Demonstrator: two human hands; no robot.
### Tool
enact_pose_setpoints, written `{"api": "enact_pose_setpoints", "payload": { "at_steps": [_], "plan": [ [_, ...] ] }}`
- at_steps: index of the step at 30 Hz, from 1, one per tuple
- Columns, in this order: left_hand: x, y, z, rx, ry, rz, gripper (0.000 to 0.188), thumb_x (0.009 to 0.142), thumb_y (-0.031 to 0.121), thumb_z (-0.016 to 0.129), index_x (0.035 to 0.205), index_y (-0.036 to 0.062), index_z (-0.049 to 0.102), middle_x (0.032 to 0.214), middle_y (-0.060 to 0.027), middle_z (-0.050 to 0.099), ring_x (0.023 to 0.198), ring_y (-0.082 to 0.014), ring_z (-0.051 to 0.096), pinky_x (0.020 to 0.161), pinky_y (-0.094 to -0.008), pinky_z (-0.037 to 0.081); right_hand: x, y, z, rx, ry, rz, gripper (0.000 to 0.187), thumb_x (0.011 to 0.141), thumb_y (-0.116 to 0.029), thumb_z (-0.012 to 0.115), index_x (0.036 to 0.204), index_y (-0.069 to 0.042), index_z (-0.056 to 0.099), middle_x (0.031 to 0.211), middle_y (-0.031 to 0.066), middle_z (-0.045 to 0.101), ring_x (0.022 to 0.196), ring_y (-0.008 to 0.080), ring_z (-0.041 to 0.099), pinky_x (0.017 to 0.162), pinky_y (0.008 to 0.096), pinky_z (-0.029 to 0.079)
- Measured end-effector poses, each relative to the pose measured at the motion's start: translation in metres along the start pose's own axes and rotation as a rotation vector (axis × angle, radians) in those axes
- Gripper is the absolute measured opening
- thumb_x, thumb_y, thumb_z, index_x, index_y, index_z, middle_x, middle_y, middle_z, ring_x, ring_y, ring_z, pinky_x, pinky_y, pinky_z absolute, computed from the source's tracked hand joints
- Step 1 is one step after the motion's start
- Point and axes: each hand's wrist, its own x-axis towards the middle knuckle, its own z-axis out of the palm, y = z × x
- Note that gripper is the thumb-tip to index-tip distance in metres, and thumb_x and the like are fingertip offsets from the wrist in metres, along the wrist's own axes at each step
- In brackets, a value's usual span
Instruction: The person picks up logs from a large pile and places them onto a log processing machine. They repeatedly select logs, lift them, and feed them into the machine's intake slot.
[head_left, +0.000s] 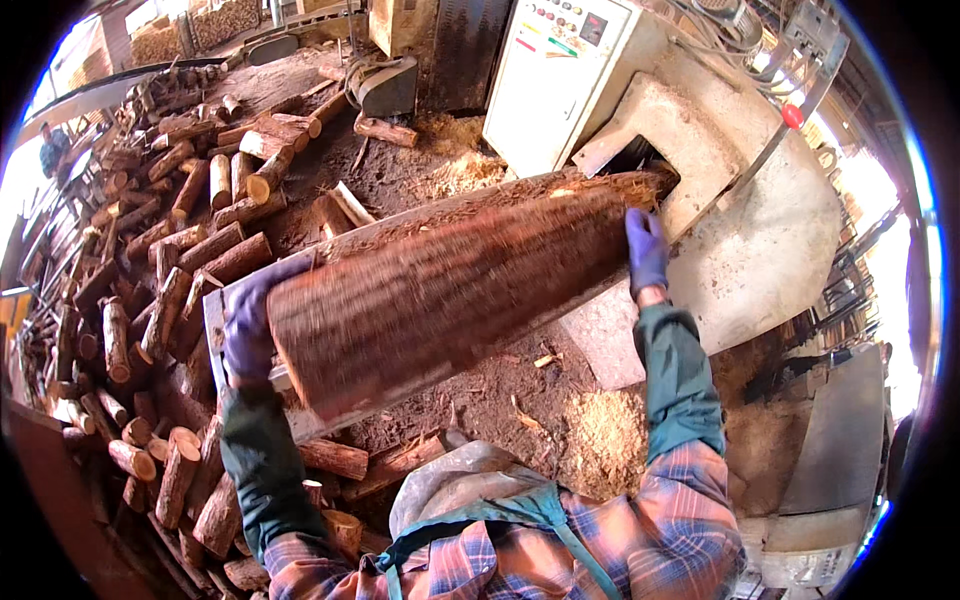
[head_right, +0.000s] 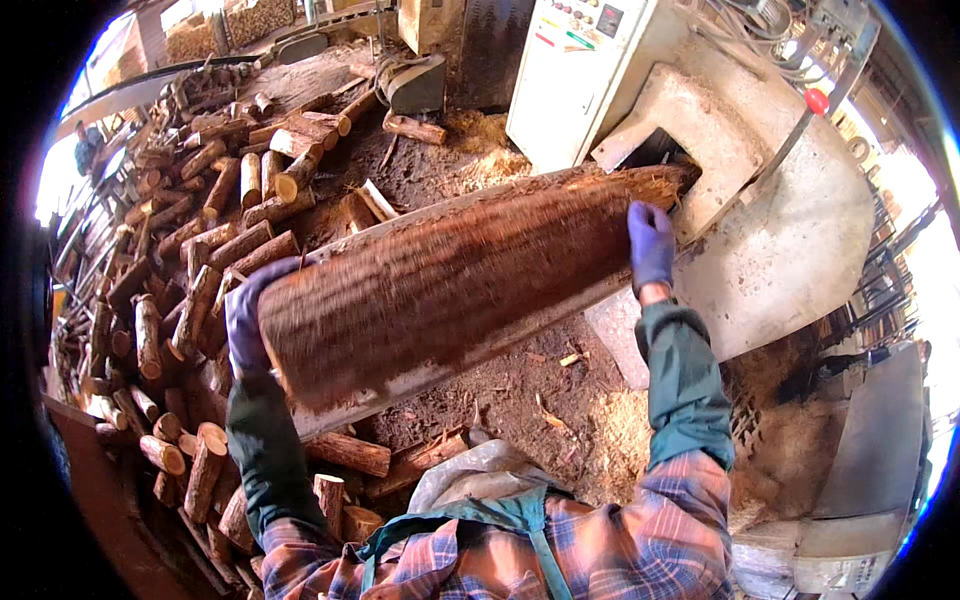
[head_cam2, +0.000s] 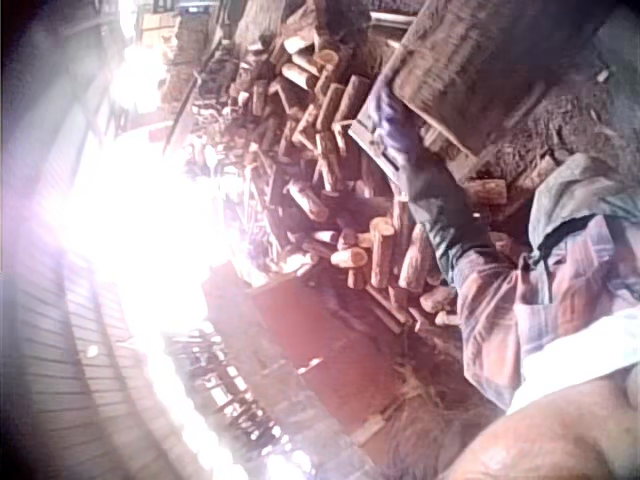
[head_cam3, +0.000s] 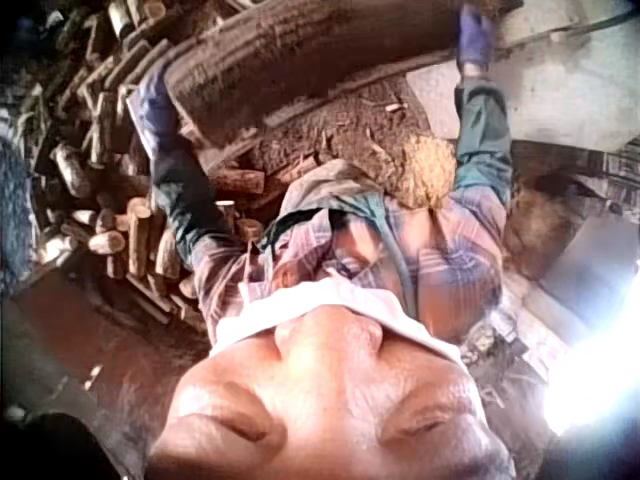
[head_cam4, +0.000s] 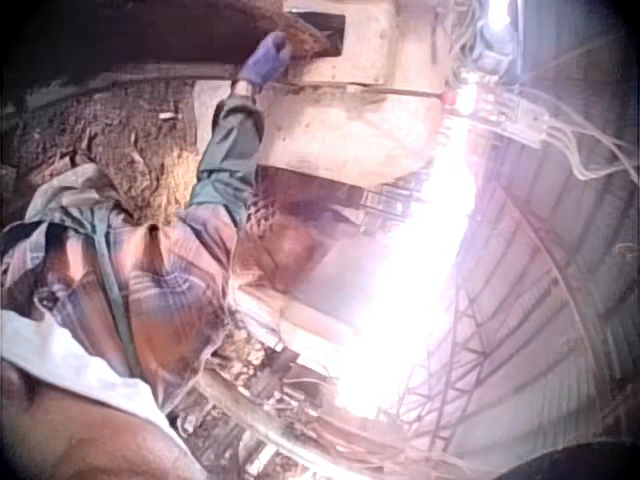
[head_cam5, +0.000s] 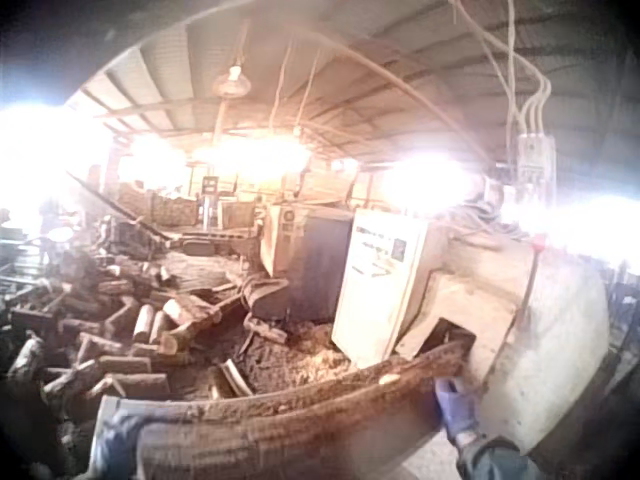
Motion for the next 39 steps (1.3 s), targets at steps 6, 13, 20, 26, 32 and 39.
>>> {"api": "enact_pose_setpoints", "payload": {
  "at_steps": [6, 13, 20, 26, 32, 39],
  "plan": [
    [0.09, -0.189, 0.034, 0.363, -0.077, -0.314, 0.03, 0.093, 0.016, 0.056, 0.113, -0.0016, 0.07, 0.11, -0.0141, 0.072, 0.106, -0.0213, 0.065, 0.098, -0.033, 0.048, -0.02, -0.007, 0.174, -0.167, -0.17, -0.695, 0.02, 0.091, -0.024, 0.063, 0.103, -0.009, 0.068, 0.109, 0.0125, 0.068, 0.105, 0.0319, 0.064, 0.094, 0.0429, 0.049],
    [0.099, -0.162, 0.091, 0.556, 0.179, -0.185, 0.022, 0.091, 0.024, 0.062, 0.095, 0.005, 0.072, 0.09, -0.0167, 0.069, 0.083, -0.0322, 0.066, 0.078, -0.044, 0.054, 0.0, -0.005, 0.2, -0.157, -0.264, -0.597, 0.018, 0.089, -0.022, 0.057, 0.089, -0.005, 0.064, 0.088, 0.0146, 0.064, 0.085, 0.0319, 0.062, 0.084, 0.0427, 0.049],
    [-0.068, -0.128, 0.094, 0.521, -0.045, 0.049, 0.034, 0.083, 0.011, 0.069, 0.117, 0.0078, 0.065, 0.119, -0.0128, 0.065, 0.11, -0.0319, 0.062, 0.095, -0.0461, 0.051, 0.036, 0.117, 0.19, -0.054, -0.189, -0.925, 0.032, 0.103, -0.01, 0.052, 0.13, 0.005, 0.059, 0.129, 0.0208, 0.062, 0.121, 0.0307, 0.058, 0.105, 0.0385, 0.046],
    [-0.404, -0.078, -0.02, 0.401, 0.414, -0.463, 0.03, 0.087, 0.015, 0.071, 0.116, 0.0103, 0.07, 0.106, -0.0127, 0.073, 0.095, -0.0306, 0.07, 0.083, -0.0396, 0.056, -0.157, 0.159, 0.124, -0.112, -0.568, -0.211, 0.036, 0.104, -0.017, 0.05, 0.135, -0.002, 0.05, 0.131, 0.0126, 0.054, 0.114, 0.0274, 0.056, 0.099, 0.0383, 0.043],
    [-0.699, -0.157, -0.208, 0.537, 1.235, -0.912, 0.018, 0.096, 0.013, 0.063, 0.108, 0.0034, 0.071, 0.102, -0.0082, 0.073, 0.095, -0.0191, 0.068, 0.09, -0.0322, 0.053, -0.578, 0.074, 0.19, -0.276, -1.798, 0.856, 0.019, 0.098, -0.028, 0.061, 0.111, -0.013, 0.058, 0.092, -0.0008, 0.056, 0.081, 0.0168, 0.056, 0.068, 0.0319, 0.043],
    [-0.878, -0.263, -0.453, 0.519, 1.482, -0.936, 0.037, 0.099, 0.028, 0.063, 0.122, -0.0013, 0.065, 0.118, -0.0106, 0.069, 0.11, -0.0205, 0.063, 0.1, -0.0326, 0.047, -0.889, -0.027, 0.503, 0.022, -1.792, 0.968, 0.071, 0.091, -0.053, 0.066, 0.146, -0.014, 0.043, 0.146, 0.0088, 0.046, 0.131, 0.0283, 0.046, 0.105, 0.0412, 0.04]
  ]
}}
